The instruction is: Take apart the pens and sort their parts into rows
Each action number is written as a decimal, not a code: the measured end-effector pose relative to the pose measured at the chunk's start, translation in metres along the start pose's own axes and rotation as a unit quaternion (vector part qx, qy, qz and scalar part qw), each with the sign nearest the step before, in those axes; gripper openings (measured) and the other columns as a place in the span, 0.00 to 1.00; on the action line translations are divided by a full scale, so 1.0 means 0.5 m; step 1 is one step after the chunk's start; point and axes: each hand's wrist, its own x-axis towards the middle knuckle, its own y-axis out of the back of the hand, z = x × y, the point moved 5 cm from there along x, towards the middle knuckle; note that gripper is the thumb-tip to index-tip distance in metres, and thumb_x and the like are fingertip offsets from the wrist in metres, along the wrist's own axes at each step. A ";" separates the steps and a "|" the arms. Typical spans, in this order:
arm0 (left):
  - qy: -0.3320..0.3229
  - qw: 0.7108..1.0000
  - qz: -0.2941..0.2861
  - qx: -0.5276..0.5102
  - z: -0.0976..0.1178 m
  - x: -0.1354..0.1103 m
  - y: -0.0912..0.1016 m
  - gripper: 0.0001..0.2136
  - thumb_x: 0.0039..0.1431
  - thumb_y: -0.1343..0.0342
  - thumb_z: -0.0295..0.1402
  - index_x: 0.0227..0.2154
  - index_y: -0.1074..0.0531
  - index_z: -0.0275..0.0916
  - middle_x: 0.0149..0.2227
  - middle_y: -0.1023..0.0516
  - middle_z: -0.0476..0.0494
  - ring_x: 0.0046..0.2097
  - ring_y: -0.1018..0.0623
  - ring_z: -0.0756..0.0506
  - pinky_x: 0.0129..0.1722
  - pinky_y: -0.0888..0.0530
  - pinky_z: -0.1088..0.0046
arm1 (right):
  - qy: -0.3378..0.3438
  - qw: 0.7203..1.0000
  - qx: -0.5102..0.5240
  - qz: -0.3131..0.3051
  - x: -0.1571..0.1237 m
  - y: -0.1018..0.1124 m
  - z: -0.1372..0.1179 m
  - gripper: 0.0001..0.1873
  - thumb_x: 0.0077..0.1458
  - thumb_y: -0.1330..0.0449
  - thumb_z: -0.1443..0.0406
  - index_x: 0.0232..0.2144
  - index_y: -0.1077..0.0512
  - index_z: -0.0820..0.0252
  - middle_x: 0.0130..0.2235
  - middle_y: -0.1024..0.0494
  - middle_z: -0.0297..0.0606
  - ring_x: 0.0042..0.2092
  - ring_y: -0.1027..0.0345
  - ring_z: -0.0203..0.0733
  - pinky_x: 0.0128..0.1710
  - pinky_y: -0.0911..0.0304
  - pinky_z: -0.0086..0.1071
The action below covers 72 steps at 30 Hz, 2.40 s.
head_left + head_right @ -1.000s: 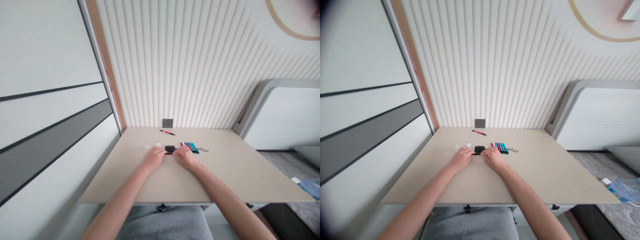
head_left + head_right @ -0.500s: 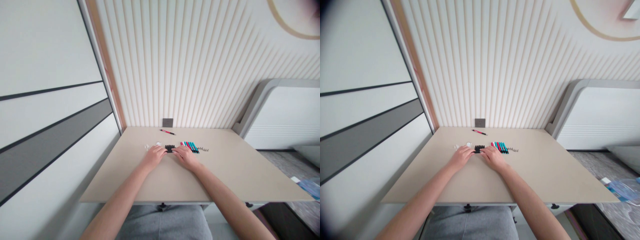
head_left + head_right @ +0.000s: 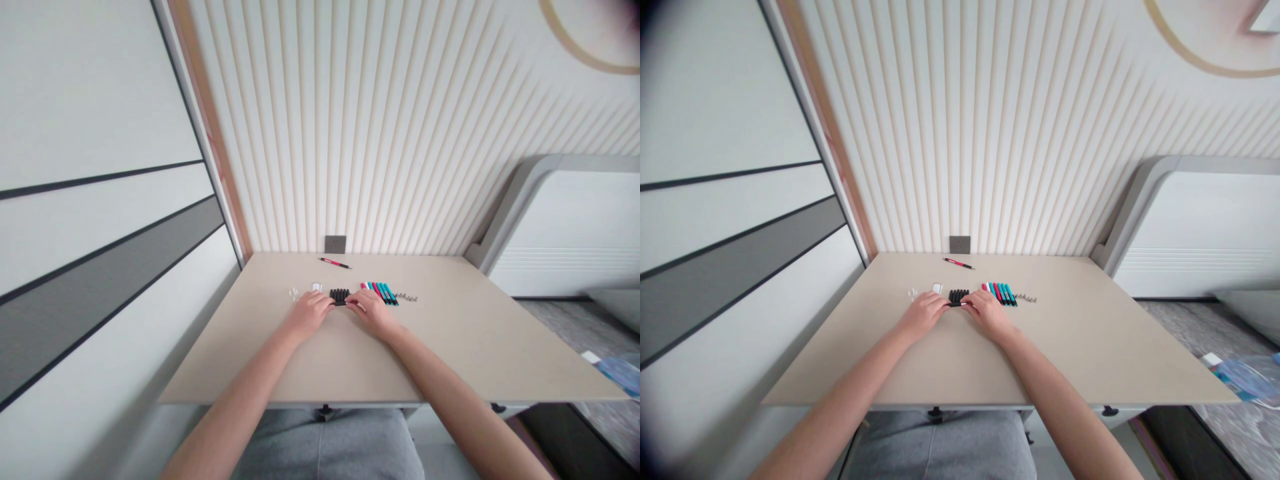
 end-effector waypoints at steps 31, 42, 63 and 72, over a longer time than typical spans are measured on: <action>0.054 0.998 -0.006 -0.011 -0.019 -0.006 -0.001 0.09 0.67 0.52 0.32 0.40 0.27 0.38 0.36 0.23 0.42 0.41 0.25 0.44 0.43 0.28 0.66 | 0.002 0.999 0.025 0.042 0.005 0.015 0.004 0.10 0.64 0.48 0.64 0.41 0.26 0.56 0.38 0.22 0.42 0.41 0.29 0.44 0.45 0.34 0.40; 0.154 0.986 0.048 0.029 -0.041 -0.008 0.014 0.03 0.64 0.47 0.29 0.39 0.30 0.39 0.37 0.24 0.44 0.41 0.25 0.44 0.42 0.30 0.66 | -0.028 0.998 0.029 0.044 0.003 0.025 0.012 0.12 0.65 0.50 0.63 0.41 0.26 0.56 0.38 0.23 0.42 0.41 0.30 0.44 0.45 0.35 0.40; 0.189 0.972 0.105 -0.092 -0.064 -0.014 0.011 0.07 0.65 0.50 0.28 0.44 0.32 0.40 0.42 0.24 0.43 0.45 0.25 0.44 0.47 0.29 0.66 | -0.029 0.998 0.033 0.035 -0.001 0.019 0.021 0.10 0.64 0.47 0.67 0.41 0.26 0.55 0.39 0.22 0.40 0.42 0.29 0.43 0.47 0.35 0.37; 0.195 0.970 0.116 -0.087 -0.066 -0.015 0.014 0.07 0.63 0.49 0.26 0.43 0.32 0.40 0.41 0.23 0.44 0.42 0.23 0.45 0.45 0.28 0.67 | -0.031 0.999 0.035 0.026 -0.001 0.017 0.023 0.11 0.64 0.48 0.65 0.42 0.25 0.56 0.39 0.22 0.41 0.42 0.29 0.44 0.46 0.34 0.38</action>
